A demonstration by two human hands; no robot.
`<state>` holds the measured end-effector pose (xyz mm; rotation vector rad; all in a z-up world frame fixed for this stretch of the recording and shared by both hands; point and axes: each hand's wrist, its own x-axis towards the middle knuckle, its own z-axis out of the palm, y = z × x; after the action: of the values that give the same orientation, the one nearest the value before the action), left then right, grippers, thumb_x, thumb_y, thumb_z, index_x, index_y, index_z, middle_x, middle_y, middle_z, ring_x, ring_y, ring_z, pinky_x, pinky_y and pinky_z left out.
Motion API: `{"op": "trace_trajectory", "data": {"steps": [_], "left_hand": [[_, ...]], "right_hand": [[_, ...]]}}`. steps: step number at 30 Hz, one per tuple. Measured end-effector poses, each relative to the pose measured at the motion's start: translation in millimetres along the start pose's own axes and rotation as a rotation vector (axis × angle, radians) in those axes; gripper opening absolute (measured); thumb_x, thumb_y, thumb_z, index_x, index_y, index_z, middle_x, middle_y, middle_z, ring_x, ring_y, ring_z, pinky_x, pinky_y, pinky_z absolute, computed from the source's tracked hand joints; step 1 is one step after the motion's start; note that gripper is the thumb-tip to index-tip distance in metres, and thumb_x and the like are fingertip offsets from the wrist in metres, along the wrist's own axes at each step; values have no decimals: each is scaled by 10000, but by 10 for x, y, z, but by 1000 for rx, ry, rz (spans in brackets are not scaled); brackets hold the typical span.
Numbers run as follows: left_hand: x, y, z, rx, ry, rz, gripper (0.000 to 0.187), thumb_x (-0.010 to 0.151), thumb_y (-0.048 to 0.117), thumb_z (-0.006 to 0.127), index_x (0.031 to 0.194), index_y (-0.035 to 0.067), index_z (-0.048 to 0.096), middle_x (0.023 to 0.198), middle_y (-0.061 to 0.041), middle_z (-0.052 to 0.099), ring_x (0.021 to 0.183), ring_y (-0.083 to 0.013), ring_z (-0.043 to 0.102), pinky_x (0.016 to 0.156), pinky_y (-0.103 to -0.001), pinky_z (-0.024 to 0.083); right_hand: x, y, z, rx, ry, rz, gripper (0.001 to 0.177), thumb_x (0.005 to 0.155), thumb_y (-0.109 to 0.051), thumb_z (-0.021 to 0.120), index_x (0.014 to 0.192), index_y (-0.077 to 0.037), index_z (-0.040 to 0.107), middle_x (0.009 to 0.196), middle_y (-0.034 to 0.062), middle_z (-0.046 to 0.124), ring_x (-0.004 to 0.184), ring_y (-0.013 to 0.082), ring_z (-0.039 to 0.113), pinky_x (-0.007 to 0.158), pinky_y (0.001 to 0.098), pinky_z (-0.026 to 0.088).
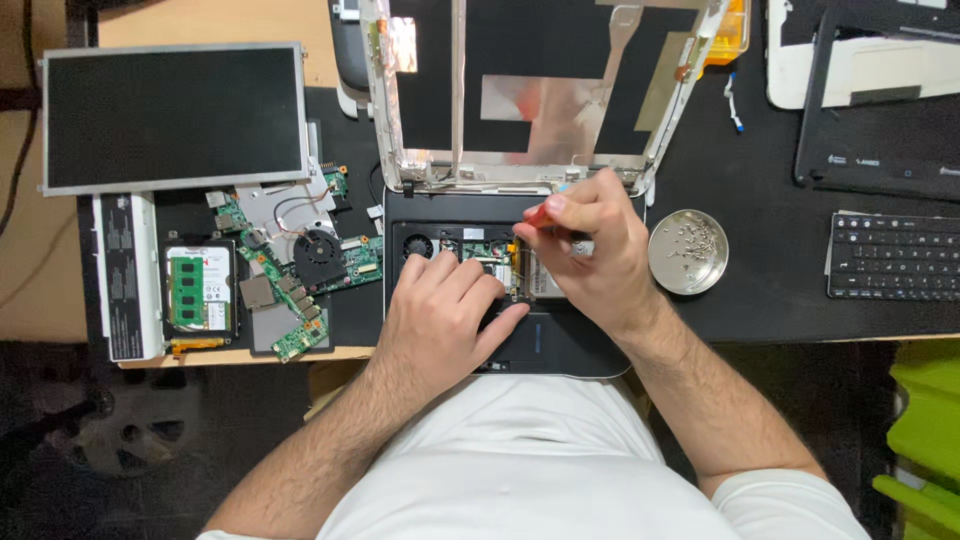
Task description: The person uses a screwdriver to remove screws from a laptop's internal hard drive bay. They carefully unscrew multiple fasteners and place them into a small metal dish on the table. The laptop is open, revealing the motherboard, fan, and other internal components.
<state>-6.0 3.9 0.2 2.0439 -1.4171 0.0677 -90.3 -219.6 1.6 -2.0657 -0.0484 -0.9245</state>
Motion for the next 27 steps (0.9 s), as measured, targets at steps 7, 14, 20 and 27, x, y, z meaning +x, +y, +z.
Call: {"op": "trace_trajectory", "data": {"steps": [7,14,20,27], "left_hand": [[24,18,-27,-10,-12,-7,268,1105,380,892,1035,137,801,886,-37,659,880,-266,665,860,-453,493],[7,-2,-12,-27,-36,-31,271,1093,390,918,1045,142,819,892,-36,687,878,-261,674,864,-448,513],[37,-2,-67,42,-40,60,362,1150,392,918,975,131,737,930,-51,673,859,-327,572,773,-501,397],[39,-6,-49,49,-44,58,350,1141,385,938,993,132,748,946,-47,694,862,-317,578,777,-492,397]], "right_hand": [[58,-22,11,-57,4,-73,413,1019,108,973,1368,-28,798,1089,125,814,916,301,895,712,382,754],[-369,-56,-432,-2,270,39,585,1098,-15,943,1547,45,573,1226,254,799,1071,410,877,963,498,750],[-812,-15,-1012,-199,471,284,650,1240,198,804,1624,-123,390,1311,427,740,1092,452,809,975,474,684],[-942,83,-1044,-271,492,235,673,1171,312,759,1536,-88,359,1306,427,651,1105,520,791,978,558,743]]}}
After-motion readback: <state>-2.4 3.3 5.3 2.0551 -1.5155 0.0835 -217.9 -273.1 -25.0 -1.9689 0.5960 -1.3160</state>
